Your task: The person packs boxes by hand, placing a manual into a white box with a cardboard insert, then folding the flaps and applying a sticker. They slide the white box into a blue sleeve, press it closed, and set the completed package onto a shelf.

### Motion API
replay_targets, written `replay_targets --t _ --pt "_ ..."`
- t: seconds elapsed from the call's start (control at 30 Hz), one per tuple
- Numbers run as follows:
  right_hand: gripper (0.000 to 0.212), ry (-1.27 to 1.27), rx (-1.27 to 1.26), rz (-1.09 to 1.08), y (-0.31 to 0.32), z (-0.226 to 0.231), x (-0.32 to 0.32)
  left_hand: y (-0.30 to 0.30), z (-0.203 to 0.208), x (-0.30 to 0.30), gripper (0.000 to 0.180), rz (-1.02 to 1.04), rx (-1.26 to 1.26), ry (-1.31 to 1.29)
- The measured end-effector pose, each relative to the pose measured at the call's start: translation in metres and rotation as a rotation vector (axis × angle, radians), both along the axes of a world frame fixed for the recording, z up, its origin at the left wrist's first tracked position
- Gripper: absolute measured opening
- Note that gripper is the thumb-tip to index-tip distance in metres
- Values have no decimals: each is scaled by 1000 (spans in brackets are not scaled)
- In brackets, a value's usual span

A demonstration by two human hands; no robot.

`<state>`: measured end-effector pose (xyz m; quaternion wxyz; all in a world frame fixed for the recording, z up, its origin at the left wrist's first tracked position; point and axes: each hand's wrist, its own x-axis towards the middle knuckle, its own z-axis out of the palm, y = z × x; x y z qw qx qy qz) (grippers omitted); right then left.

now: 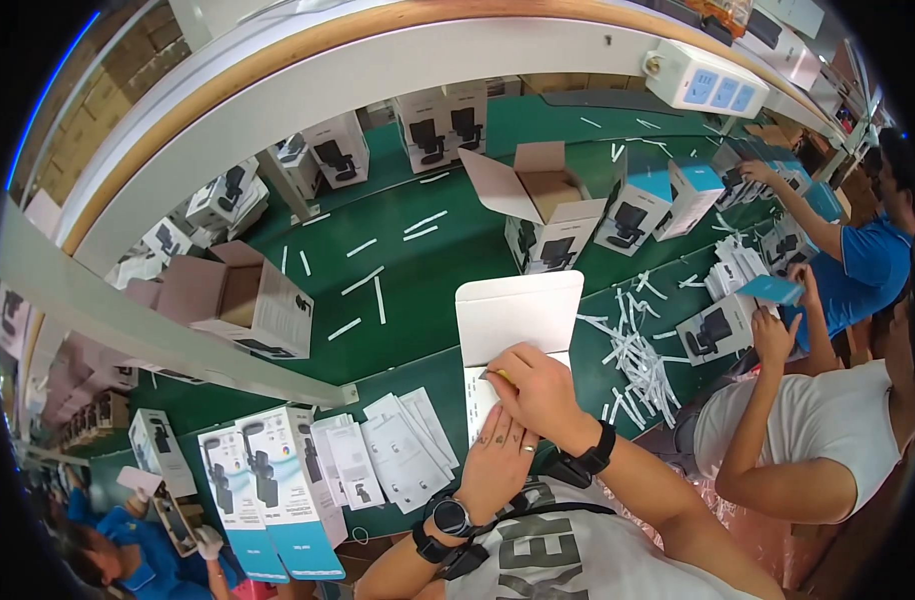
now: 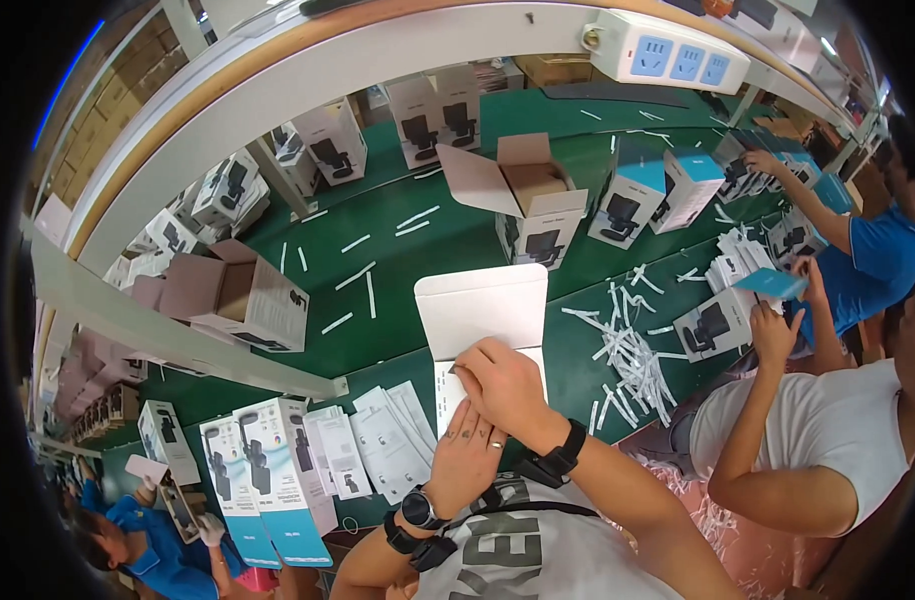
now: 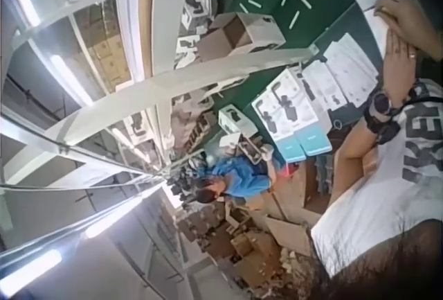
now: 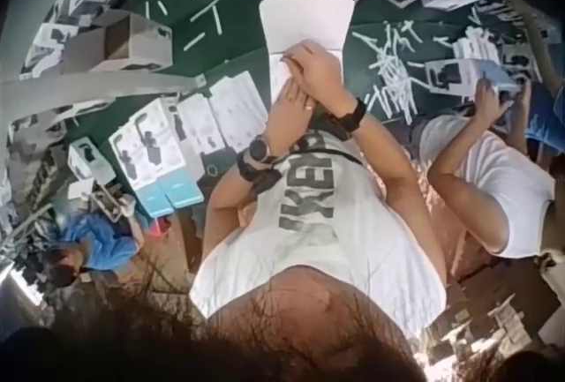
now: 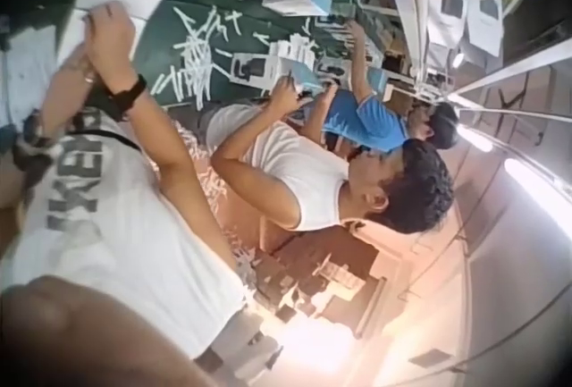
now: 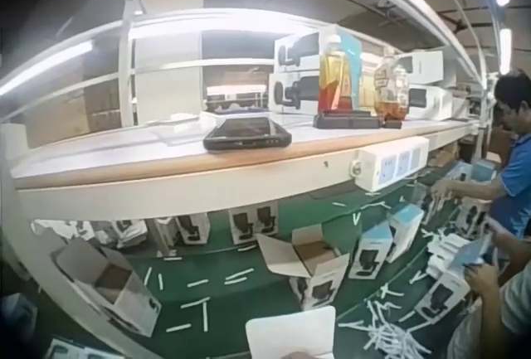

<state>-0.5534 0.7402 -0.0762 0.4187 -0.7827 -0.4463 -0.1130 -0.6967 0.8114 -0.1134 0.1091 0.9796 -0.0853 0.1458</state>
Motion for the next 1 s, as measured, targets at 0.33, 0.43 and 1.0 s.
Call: replay_targets --t 0.33,0.43,1.0 --pt "12 108 -24 103 5 -4 1 5 -3 -2 41 -14 14 -27" --pt "14 98 -43 154 7 4 -1 0 -2 -5 40 -14 13 34" --pt "39 201 -103 -140 -121 41 53 25 21 -5 59 -83 34 2"
